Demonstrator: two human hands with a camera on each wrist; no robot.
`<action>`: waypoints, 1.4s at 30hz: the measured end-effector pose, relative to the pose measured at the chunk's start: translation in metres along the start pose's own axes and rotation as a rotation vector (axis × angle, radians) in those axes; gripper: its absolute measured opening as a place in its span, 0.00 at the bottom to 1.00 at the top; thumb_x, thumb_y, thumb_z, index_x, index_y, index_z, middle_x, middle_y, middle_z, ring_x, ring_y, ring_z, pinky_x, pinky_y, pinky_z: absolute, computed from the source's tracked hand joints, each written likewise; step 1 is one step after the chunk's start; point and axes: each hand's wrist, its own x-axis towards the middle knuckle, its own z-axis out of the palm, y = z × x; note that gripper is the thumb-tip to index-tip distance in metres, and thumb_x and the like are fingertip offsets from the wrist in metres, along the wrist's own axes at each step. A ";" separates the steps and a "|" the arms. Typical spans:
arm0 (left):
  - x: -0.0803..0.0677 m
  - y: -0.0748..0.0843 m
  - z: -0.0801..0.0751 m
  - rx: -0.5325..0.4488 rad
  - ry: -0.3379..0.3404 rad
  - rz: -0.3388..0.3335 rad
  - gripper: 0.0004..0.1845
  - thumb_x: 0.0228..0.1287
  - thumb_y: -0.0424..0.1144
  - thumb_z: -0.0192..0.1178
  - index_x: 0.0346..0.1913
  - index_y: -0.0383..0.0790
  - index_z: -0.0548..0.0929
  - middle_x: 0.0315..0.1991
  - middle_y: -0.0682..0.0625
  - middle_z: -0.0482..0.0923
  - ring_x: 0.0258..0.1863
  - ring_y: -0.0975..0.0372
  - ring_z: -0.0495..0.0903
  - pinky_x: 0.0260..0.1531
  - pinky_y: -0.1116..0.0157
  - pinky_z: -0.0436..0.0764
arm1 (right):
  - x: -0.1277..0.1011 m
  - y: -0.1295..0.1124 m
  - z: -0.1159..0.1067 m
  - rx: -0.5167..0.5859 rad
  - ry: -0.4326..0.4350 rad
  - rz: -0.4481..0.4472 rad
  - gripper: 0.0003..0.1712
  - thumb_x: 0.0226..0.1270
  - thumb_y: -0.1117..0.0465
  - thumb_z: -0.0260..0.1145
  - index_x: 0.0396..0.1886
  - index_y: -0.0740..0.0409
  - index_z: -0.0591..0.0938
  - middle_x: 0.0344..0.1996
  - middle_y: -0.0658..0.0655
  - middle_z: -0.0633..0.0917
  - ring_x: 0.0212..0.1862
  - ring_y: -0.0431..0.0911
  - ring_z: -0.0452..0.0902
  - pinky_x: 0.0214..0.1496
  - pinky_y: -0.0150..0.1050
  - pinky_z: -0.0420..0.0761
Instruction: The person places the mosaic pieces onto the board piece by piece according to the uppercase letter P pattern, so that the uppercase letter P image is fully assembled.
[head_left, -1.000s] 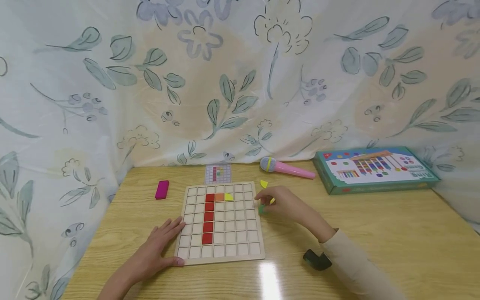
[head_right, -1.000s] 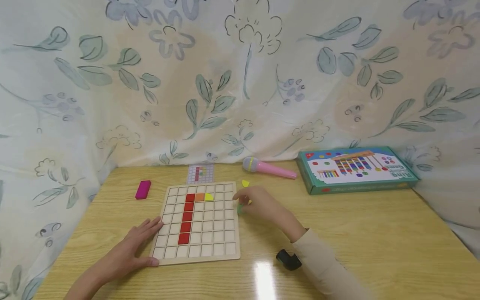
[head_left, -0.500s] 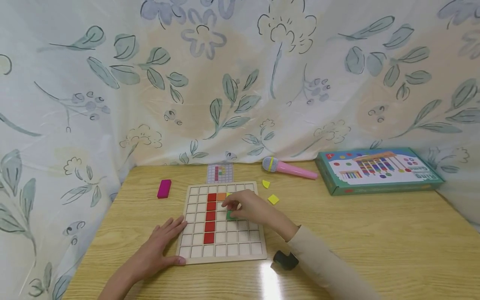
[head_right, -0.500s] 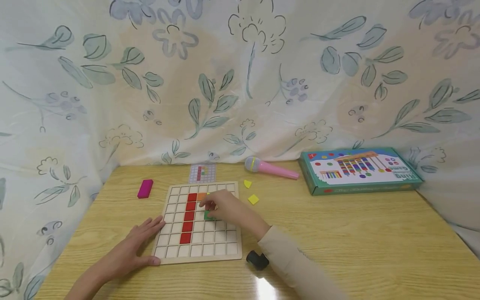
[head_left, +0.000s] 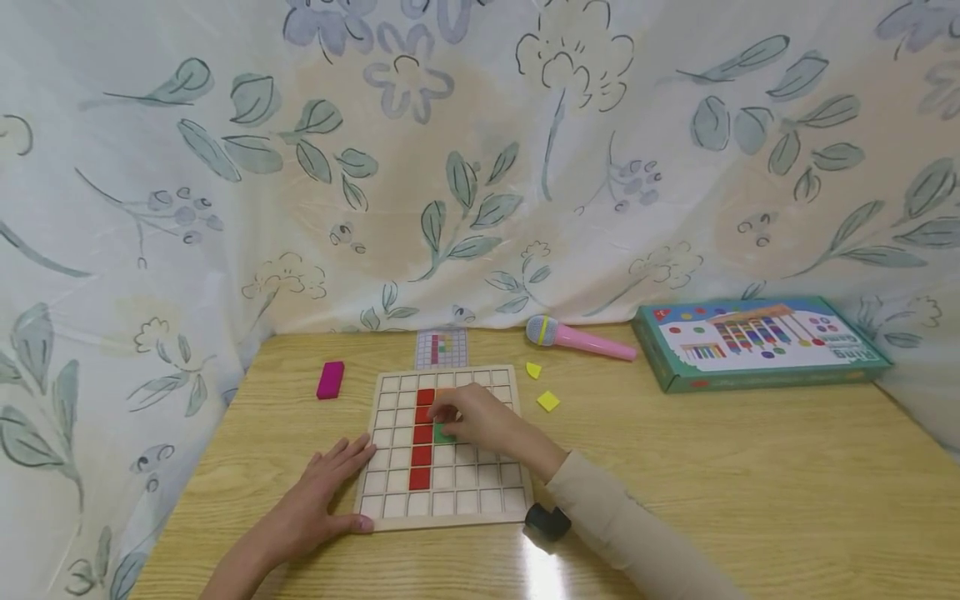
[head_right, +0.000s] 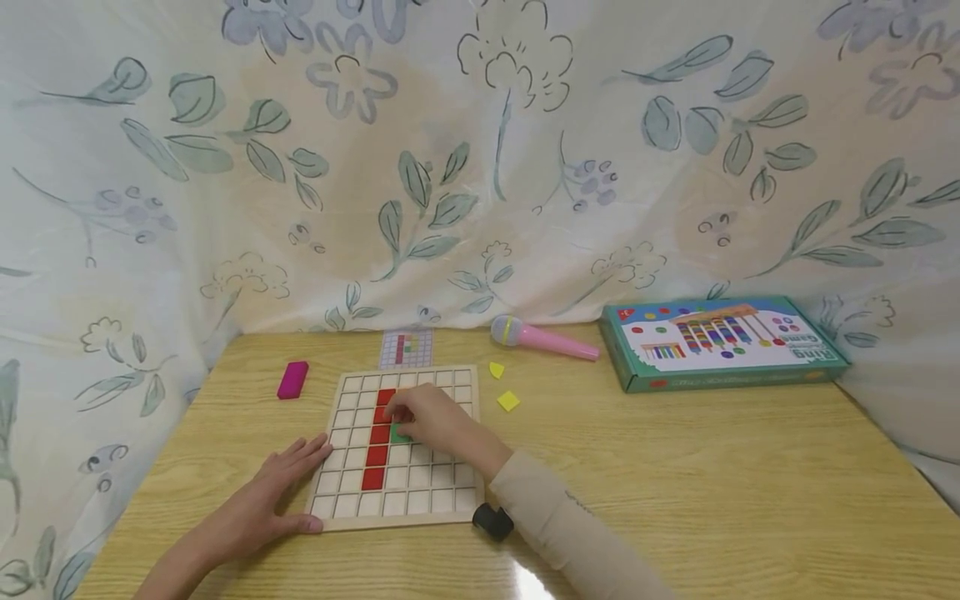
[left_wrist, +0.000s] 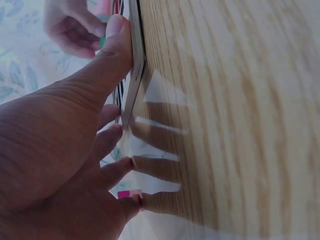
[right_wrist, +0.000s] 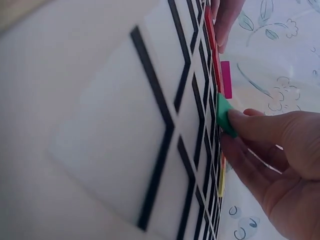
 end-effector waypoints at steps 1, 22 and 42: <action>0.000 0.000 0.000 0.000 0.000 0.001 0.51 0.47 0.59 0.72 0.73 0.41 0.66 0.75 0.42 0.58 0.74 0.38 0.50 0.68 0.33 0.45 | 0.000 0.000 0.001 -0.018 0.000 0.008 0.10 0.61 0.70 0.70 0.43 0.59 0.86 0.35 0.50 0.85 0.38 0.39 0.78 0.44 0.29 0.79; 0.000 0.000 -0.001 -0.002 0.002 0.004 0.51 0.46 0.60 0.72 0.73 0.41 0.66 0.75 0.42 0.58 0.74 0.39 0.50 0.68 0.34 0.45 | -0.026 0.028 -0.045 -0.095 0.159 0.163 0.11 0.64 0.69 0.67 0.46 0.61 0.85 0.39 0.53 0.86 0.41 0.44 0.79 0.46 0.38 0.82; -0.001 -0.001 0.000 -0.011 0.002 0.006 0.51 0.46 0.61 0.71 0.73 0.42 0.66 0.75 0.42 0.58 0.74 0.39 0.50 0.68 0.34 0.45 | -0.039 0.080 -0.069 -0.220 0.378 0.473 0.18 0.56 0.64 0.74 0.48 0.64 0.85 0.37 0.57 0.88 0.39 0.49 0.83 0.38 0.43 0.83</action>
